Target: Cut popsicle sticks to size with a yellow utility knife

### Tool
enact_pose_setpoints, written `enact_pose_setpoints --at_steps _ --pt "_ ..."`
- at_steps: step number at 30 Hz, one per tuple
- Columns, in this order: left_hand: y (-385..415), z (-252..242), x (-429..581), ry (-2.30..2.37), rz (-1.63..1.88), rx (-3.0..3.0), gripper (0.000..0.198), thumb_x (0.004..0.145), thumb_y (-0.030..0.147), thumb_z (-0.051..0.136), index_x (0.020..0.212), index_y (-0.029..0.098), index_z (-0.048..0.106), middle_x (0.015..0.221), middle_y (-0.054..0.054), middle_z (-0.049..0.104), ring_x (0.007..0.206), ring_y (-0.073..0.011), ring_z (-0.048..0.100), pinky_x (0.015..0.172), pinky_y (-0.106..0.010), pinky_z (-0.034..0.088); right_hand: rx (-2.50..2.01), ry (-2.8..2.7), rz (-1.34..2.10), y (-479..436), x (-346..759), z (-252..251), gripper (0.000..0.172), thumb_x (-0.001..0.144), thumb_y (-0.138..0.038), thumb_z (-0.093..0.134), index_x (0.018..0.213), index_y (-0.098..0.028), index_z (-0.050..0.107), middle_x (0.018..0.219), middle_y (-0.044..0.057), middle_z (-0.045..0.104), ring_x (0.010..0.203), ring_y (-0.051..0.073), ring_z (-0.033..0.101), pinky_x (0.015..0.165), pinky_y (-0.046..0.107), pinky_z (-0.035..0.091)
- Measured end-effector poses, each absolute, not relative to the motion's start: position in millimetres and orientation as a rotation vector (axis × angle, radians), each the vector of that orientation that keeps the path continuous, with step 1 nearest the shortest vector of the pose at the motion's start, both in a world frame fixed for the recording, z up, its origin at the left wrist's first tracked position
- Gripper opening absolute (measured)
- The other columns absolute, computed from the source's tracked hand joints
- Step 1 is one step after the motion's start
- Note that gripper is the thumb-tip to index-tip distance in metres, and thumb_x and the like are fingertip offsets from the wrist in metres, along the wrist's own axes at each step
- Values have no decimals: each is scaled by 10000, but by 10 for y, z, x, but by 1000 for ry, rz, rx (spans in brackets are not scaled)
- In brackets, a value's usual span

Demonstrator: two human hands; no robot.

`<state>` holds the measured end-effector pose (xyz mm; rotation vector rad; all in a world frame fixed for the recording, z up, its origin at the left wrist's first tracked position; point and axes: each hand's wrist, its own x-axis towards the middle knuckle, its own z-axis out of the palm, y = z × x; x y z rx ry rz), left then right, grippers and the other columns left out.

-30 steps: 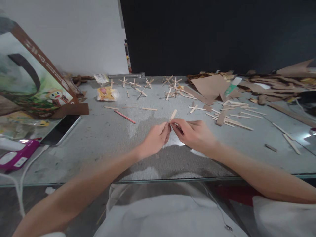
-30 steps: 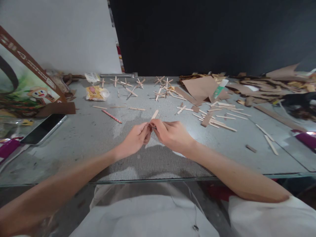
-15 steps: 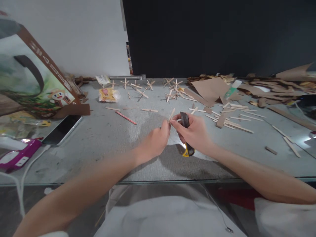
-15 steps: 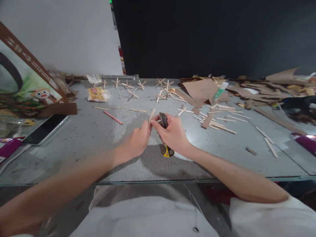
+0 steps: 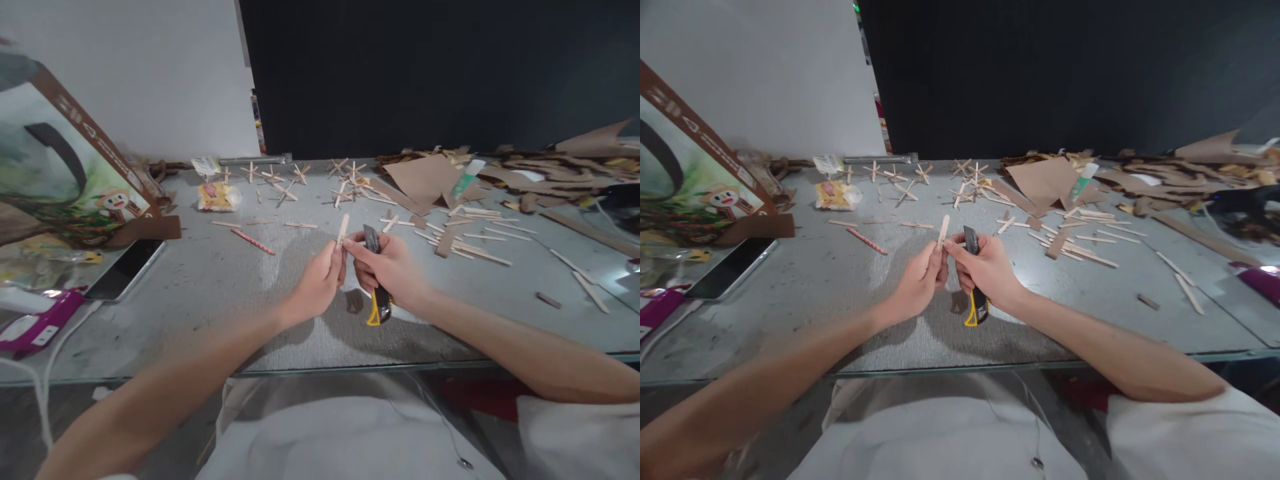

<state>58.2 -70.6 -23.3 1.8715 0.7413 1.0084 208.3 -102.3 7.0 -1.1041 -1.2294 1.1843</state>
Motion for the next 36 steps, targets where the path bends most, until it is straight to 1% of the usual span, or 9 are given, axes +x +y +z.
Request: enact_pose_setpoints --at_steps 5,8,11,13,18,21,29,33,36 --pt "-776 -166 562 714 979 1805 476 1067 629 291 794 244 350 570 73 414 488 -100 378 499 -252 321 -1259 -1505 546 -1081 2073 62 334 915 -552 693 895 -227 621 541 -53 531 459 123 479 454 268 393" --pt "-773 -163 559 672 961 1701 468 1053 643 323 807 246 353 551 89 373 461 -93 339 471 -244 288 -1265 -1534 396 -1079 2101 115 277 939 -500 671 900 -230 618 549 -47 533 473 130 482 479 280 401" --pt "-724 -204 548 635 955 1606 454 1043 642 359 815 249 359 520 109 322 433 -88 286 448 -236 251 -1221 -1449 482 -1047 2197 215 280 970 -515 629 922 -243 584 500 -66 482 390 129 445 409 284 352" --pt "-688 -232 533 606 955 1567 447 1044 628 374 808 249 357 513 113 314 428 -85 265 441 -233 237 -1191 -1395 504 -1012 2286 268 297 959 -535 650 920 -250 575 498 -66 483 371 130 445 385 283 339" --pt "-680 -214 490 545 958 1565 438 1059 598 390 807 240 380 550 98 351 457 -84 306 469 -232 283 -1308 -1560 481 -927 2407 246 372 945 -573 659 872 -208 661 466 -49 486 383 131 448 405 284 350" --pt "-707 -187 479 524 955 1594 442 1064 592 394 805 234 394 560 92 356 471 -85 316 484 -236 301 -1348 -1666 449 -937 2364 212 408 949 -571 653 911 -170 713 494 -33 520 420 126 463 436 281 353" --pt "-721 -182 497 547 916 1619 475 1027 653 429 805 233 404 574 81 352 474 -85 306 463 -241 264 -1134 -1571 758 -1046 2249 272 381 936 -568 685 936 -189 649 436 -85 478 321 86 390 341 238 300" --pt "-738 -150 487 542 878 1655 472 1029 633 433 780 233 403 573 73 374 486 -94 326 476 -253 291 -1098 -1583 882 -1045 2249 280 388 924 -567 708 842 -199 616 411 -93 455 313 74 382 336 219 312" --pt "-737 -154 475 552 876 1675 468 1045 598 412 751 235 389 577 65 386 496 -101 345 494 -264 312 -1070 -1566 950 -1038 2249 259 394 917 -568 718 824 -205 597 423 -97 450 318 71 384 334 214 324"
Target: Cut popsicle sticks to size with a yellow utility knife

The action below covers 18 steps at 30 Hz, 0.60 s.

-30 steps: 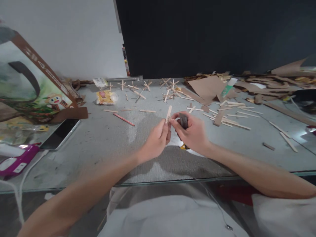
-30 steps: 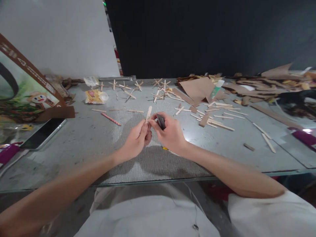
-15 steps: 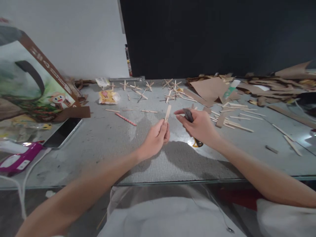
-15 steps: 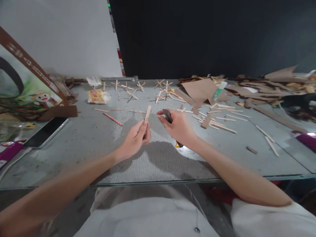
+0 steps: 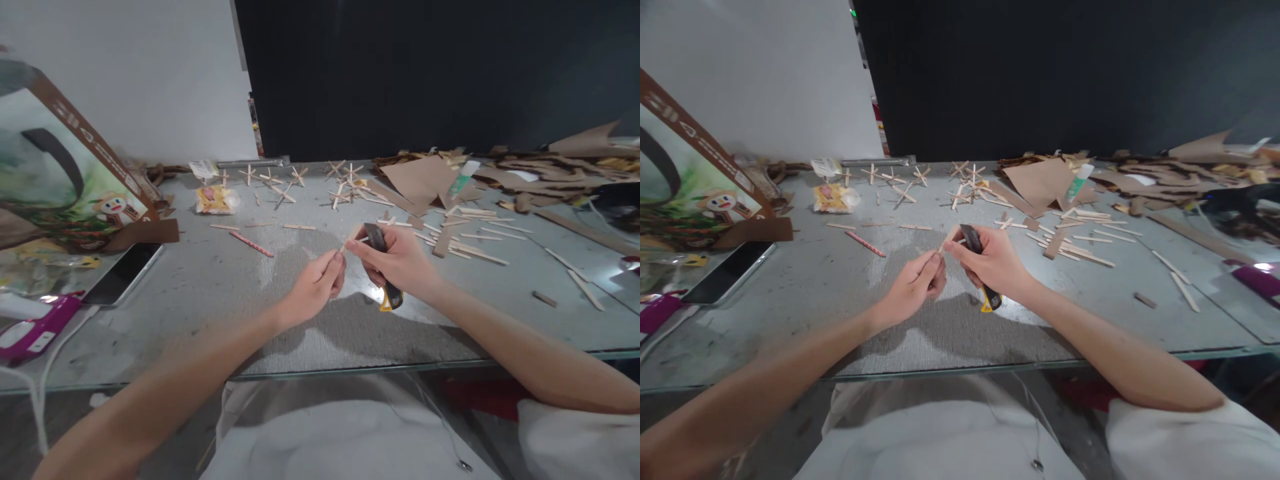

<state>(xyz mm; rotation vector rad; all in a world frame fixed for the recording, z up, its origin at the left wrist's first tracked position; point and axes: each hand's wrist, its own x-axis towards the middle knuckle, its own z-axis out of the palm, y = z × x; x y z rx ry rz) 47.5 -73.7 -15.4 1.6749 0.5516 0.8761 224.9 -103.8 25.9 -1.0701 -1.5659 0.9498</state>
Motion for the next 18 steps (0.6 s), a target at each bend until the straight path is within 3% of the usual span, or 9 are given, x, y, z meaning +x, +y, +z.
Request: enact_pose_setpoints --at_steps 6,10,18 --pt "-703 -206 467 569 874 1697 449 1052 561 405 747 232 392 574 71 374 495 -96 344 494 -255 310 -1056 -1483 979 -1030 2244 224 458 908 -627 692 757 -225 535 469 -105 402 329 68 371 322 220 337" --pt "-716 -170 465 636 876 1756 451 1049 538 399 720 230 398 556 65 389 495 -98 362 504 -256 323 -1143 -1600 907 -1050 2235 274 454 871 -618 742 768 -198 604 439 -87 435 336 76 401 338 220 297" --pt "-704 -138 455 721 892 1854 518 1037 606 389 681 230 402 535 46 431 492 -111 399 517 -268 354 -1179 -1519 1005 -1031 2211 247 508 867 -682 707 742 -206 582 446 -95 394 325 70 363 312 219 319"
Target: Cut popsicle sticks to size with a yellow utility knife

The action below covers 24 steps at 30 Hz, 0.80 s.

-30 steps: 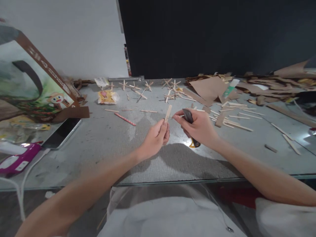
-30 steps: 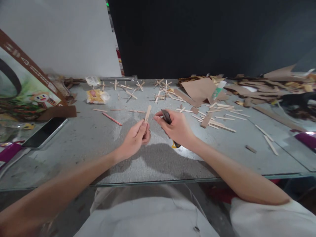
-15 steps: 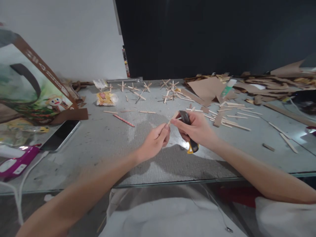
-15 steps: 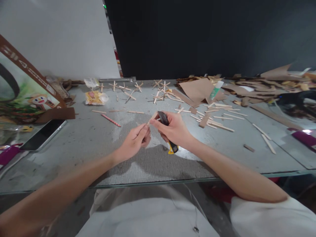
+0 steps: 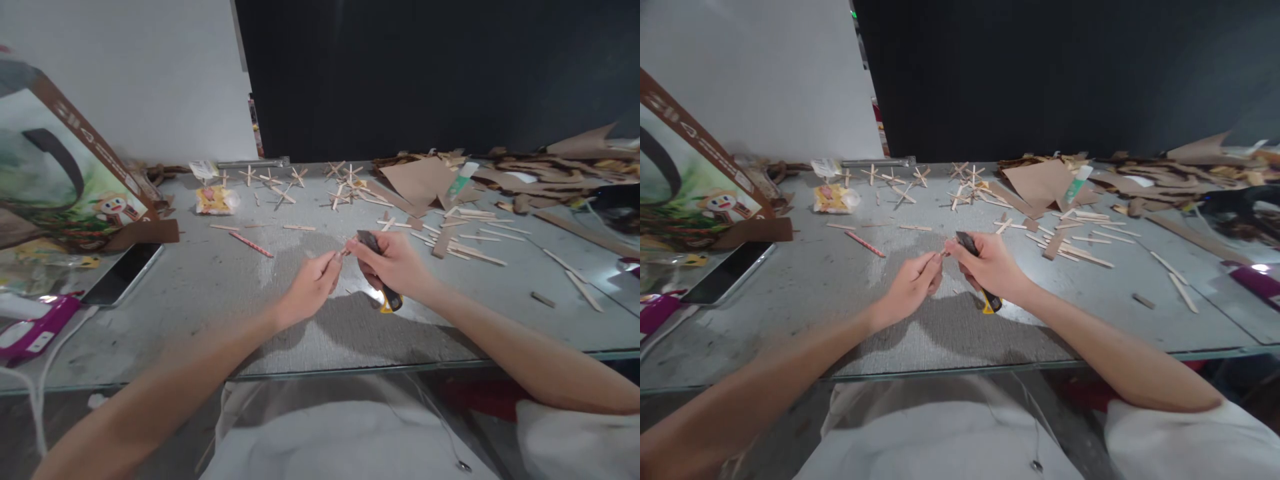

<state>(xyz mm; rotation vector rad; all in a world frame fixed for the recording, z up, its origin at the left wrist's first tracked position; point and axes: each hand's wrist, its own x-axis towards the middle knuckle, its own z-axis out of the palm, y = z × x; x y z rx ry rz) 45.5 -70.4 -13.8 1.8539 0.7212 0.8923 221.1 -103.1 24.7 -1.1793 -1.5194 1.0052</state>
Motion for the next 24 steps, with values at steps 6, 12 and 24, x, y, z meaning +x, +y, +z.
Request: enact_pose_setpoints --at_steps 6,12,24 --pt "-710 -85 429 755 899 1827 528 1004 613 443 651 225 387 525 51 400 486 -102 356 501 -265 307 -1132 -1489 926 -991 2261 243 477 867 -658 725 797 -209 580 431 -110 406 305 70 375 299 206 319" --pt "-679 29 377 894 1094 1798 398 948 493 583 672 211 535 538 51 366 497 -102 305 486 -269 229 -1187 -1535 883 -1027 2260 265 448 886 -619 724 788 -208 577 423 -87 474 306 76 413 315 206 316" --pt "-621 -41 474 645 1216 1612 354 868 531 734 932 202 621 679 16 607 598 -124 547 600 -266 466 -1102 -1361 1009 -1016 2138 109 501 863 -706 693 807 -235 533 476 -110 407 323 80 396 298 218 343"
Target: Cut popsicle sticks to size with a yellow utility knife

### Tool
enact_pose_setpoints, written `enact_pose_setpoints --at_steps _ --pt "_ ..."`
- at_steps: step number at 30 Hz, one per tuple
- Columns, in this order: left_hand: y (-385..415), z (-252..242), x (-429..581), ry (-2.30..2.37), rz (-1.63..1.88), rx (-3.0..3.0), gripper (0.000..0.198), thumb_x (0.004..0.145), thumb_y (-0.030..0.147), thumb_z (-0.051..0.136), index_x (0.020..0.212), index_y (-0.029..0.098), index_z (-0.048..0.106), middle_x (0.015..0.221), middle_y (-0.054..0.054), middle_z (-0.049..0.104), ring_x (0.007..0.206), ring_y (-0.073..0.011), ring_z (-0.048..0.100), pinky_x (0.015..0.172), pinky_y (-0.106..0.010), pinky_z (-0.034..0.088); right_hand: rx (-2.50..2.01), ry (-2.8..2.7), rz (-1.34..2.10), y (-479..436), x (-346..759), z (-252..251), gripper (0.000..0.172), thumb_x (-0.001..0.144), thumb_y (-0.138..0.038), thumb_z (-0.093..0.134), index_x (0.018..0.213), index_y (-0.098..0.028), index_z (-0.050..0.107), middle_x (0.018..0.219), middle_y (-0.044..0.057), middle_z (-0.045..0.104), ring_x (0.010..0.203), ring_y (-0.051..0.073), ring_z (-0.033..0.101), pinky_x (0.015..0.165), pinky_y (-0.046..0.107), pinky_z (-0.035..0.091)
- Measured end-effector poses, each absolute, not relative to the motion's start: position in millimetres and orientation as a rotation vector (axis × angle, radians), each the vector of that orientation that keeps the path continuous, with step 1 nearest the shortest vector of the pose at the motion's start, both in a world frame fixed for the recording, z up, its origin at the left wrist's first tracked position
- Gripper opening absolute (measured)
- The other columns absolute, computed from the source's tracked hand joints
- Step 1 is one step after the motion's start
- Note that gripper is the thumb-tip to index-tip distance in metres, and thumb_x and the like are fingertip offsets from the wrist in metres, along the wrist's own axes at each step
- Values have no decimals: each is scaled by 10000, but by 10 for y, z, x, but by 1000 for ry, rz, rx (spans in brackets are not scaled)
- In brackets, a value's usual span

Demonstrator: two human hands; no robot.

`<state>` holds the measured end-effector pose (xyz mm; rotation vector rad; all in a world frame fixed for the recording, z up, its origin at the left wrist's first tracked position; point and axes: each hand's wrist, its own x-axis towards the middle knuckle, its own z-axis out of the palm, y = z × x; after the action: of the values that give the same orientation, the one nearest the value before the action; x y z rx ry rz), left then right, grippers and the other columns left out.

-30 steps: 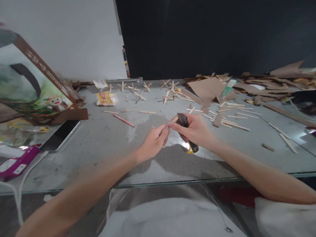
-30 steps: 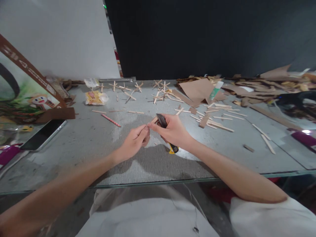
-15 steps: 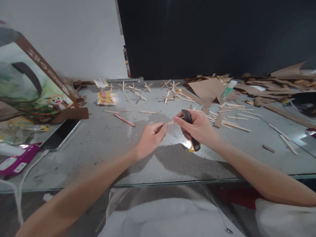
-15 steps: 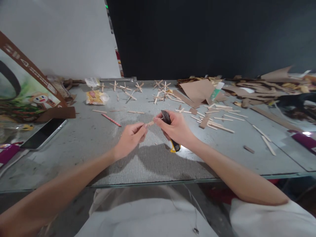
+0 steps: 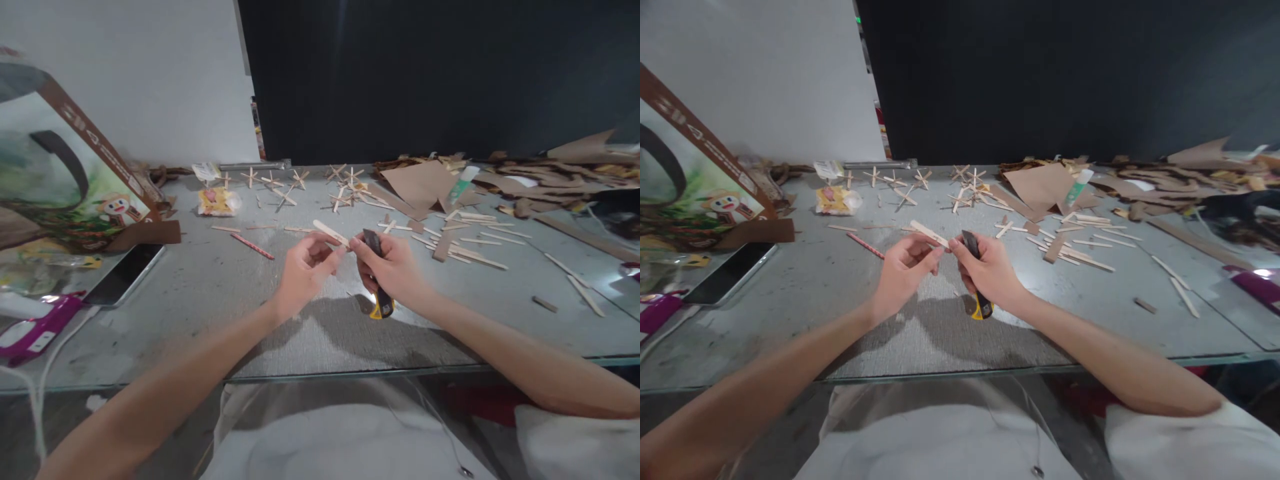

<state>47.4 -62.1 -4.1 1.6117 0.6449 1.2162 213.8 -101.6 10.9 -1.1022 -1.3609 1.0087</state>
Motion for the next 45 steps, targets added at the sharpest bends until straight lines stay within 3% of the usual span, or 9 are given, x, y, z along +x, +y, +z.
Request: enact_pose_setpoints --at_steps 6,12,17,20,27,33,45 --pt "-712 -68 501 721 1216 1746 246 1003 437 601 1055 200 642 896 -35 701 803 -154 644 752 -276 508 -1095 -1411 1011 -1057 2060 53 508 892 -703 661 778 -245 474 489 -104 425 334 73 387 303 212 342" --pt "-717 -40 484 746 1338 1864 247 1016 428 589 959 213 696 1081 -85 733 1013 -205 664 844 -309 545 -1121 -1463 991 -1058 2067 57 483 919 -665 654 784 -254 438 492 -111 405 340 73 383 316 210 318" --pt "-645 -72 467 817 1356 1748 291 1016 472 581 932 200 641 971 -74 748 839 -173 700 776 -309 568 -1116 -1530 958 -1027 2131 -1 306 1001 -539 591 990 -269 447 552 -121 421 417 95 371 399 218 313" --pt "-611 -83 440 808 1321 1674 289 1015 487 575 967 201 581 894 -74 761 802 -183 727 753 -319 585 -1083 -1622 905 -1032 2174 9 219 1050 -470 510 1005 -280 411 609 -103 448 481 113 403 464 238 339" --pt "-601 -115 375 935 1229 1817 190 1001 366 589 1040 193 659 853 -53 775 761 -180 730 740 -299 562 -1274 -1867 541 -1055 2210 140 240 1060 -442 472 1076 -248 613 707 -9 646 551 154 593 539 275 413" --pt "-604 -139 376 984 1179 1943 215 998 368 571 956 198 696 819 -37 769 718 -175 708 713 -293 531 -1289 -1945 401 -1036 2219 126 317 1070 -424 444 943 -238 667 684 5 654 514 140 551 539 268 376" --pt "-606 -137 385 1114 1152 2154 115 938 229 606 941 216 720 802 -22 777 738 -181 723 742 -290 499 -1277 -1989 396 -1042 2188 169 303 1039 -333 466 768 -237 561 587 -25 554 490 131 436 557 279 316"
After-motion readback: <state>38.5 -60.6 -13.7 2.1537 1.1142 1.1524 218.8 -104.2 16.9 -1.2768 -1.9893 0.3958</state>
